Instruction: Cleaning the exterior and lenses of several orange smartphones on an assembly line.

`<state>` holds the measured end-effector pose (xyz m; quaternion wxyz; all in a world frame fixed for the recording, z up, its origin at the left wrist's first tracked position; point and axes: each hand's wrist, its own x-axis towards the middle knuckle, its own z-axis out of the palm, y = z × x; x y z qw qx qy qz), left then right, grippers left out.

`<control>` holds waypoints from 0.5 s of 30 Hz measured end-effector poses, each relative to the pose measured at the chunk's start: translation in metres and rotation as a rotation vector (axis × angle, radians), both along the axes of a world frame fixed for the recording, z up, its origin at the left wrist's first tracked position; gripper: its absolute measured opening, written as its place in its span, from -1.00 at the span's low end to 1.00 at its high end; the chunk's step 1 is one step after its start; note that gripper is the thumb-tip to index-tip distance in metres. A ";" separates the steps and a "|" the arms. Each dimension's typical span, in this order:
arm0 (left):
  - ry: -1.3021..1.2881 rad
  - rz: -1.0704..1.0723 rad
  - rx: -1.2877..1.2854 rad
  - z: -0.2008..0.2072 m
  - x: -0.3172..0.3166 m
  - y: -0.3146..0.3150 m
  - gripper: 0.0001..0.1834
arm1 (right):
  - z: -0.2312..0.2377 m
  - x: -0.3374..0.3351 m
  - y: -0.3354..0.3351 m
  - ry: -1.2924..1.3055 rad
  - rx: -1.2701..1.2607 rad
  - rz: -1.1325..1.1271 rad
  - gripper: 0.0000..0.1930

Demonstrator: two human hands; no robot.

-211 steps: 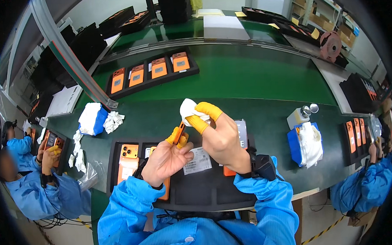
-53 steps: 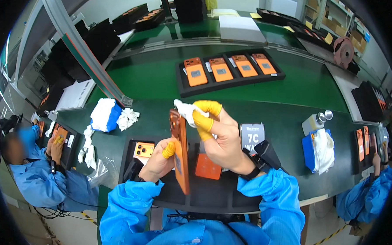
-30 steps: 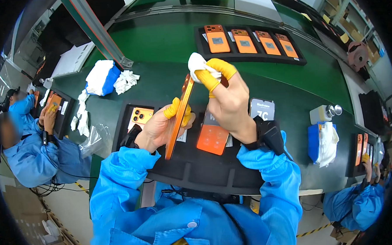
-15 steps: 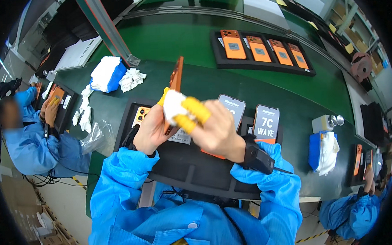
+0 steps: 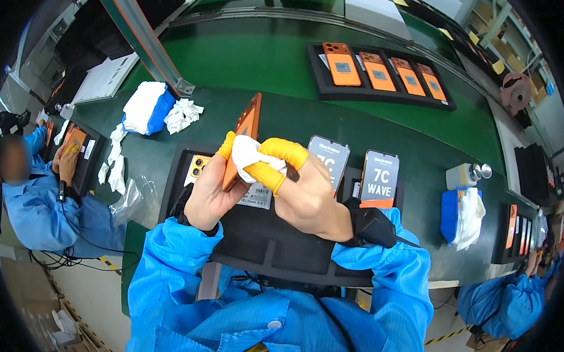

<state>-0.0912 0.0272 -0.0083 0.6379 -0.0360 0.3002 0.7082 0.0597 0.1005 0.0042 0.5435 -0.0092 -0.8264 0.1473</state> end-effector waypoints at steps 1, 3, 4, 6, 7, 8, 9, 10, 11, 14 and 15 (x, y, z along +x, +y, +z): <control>-0.055 -0.036 0.102 -0.008 -0.004 0.000 -0.59 | -0.001 0.000 0.002 0.000 -0.002 -0.001 -0.44; -0.072 -0.113 0.254 -0.016 -0.006 -0.003 -0.59 | -0.005 -0.002 0.012 0.012 0.151 -0.130 -0.46; -0.088 -0.189 0.407 -0.019 -0.006 -0.004 -0.59 | -0.008 -0.007 0.018 0.078 0.140 -0.133 -0.47; -0.318 -0.286 0.657 -0.025 -0.004 0.001 -0.60 | -0.001 -0.007 0.021 0.097 0.223 -0.235 -0.48; -0.323 -0.319 0.687 -0.026 -0.004 0.002 -0.60 | -0.002 -0.006 0.022 0.097 0.224 -0.236 -0.48; -0.328 -0.352 0.717 -0.026 -0.003 0.003 -0.60 | -0.004 -0.005 0.021 0.051 0.245 -0.248 -0.50; -0.328 -0.357 0.717 -0.025 -0.002 0.003 -0.60 | -0.005 -0.003 0.021 0.006 0.266 -0.265 -0.51; -0.280 -0.257 0.590 -0.024 -0.001 0.002 -0.60 | -0.005 -0.002 0.018 -0.009 0.298 -0.274 -0.52; -0.230 -0.158 0.464 -0.022 0.000 0.001 -0.60 | -0.006 -0.002 0.014 -0.034 0.340 -0.257 -0.53; -0.315 -0.194 0.445 -0.015 -0.004 -0.005 -0.58 | -0.008 -0.006 -0.001 -0.093 0.414 -0.152 -0.56; -0.350 -0.194 0.476 -0.020 -0.007 -0.008 -0.57 | -0.011 -0.008 -0.003 -0.098 0.437 -0.145 -0.55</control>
